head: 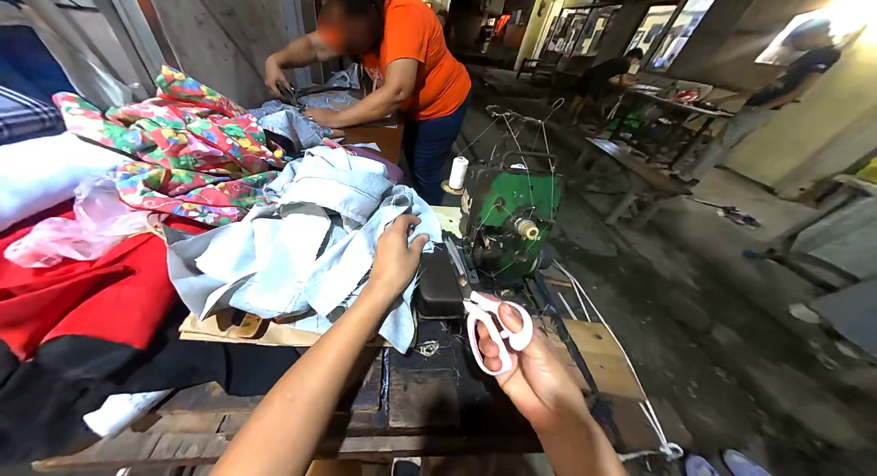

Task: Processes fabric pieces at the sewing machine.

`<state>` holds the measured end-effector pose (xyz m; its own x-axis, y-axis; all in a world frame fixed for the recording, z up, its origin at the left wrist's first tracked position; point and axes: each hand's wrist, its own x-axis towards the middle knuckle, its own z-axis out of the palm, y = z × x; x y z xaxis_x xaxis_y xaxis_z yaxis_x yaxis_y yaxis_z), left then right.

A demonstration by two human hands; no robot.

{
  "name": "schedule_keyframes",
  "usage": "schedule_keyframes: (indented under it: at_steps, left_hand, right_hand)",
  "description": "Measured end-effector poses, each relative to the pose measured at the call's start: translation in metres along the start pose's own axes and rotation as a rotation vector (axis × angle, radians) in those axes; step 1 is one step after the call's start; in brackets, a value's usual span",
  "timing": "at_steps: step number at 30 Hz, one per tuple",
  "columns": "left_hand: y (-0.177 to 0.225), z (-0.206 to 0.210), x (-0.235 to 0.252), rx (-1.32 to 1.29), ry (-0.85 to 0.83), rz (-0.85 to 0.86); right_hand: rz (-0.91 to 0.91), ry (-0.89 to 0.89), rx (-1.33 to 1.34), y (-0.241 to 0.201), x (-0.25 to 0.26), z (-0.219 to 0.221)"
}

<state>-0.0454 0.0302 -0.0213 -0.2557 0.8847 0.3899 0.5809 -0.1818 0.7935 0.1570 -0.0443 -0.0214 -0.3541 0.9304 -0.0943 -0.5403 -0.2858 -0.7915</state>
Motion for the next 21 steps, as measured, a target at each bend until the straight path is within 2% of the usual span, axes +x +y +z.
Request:
schedule_keyframes:
  at_steps: [3,6,8,10,13,17,19,21]
  left_hand:
    - [0.000,-0.018,-0.007,-0.165,0.035,0.001]
    - [0.009,-0.064,-0.031,-0.575,0.138,-0.047]
    - [0.017,-0.098,-0.059,-0.852,0.251,-0.070]
    - [0.011,-0.116,-0.094,-1.026,0.367,-0.106]
    - [-0.032,-0.099,-0.158,-1.027,0.424,-0.217]
    - [-0.070,-0.071,-0.225,-0.872,0.245,-0.398]
    - [-0.070,-0.076,-0.235,-0.666,0.250,-0.319]
    - [-0.060,-0.085,-0.234,-0.350,0.293,-0.075]
  right_hand:
    - [-0.110,-0.106,-0.057,0.009,-0.004,-0.005]
    - [-0.241,-0.245,-0.339,0.011,-0.020,-0.015]
    - [-0.263,-0.312,-0.399,0.013,-0.027,-0.019]
    - [-0.240,-0.350,-0.394,0.019,-0.028,-0.017]
    - [-0.146,-0.342,-0.354,0.039,-0.021,-0.006]
    - [-0.032,-0.405,-0.377,0.070,-0.012,0.008]
    - [0.009,-0.415,-0.377,0.080,-0.013,0.012]
    - [0.011,-0.425,-0.391,0.084,-0.015,0.014]
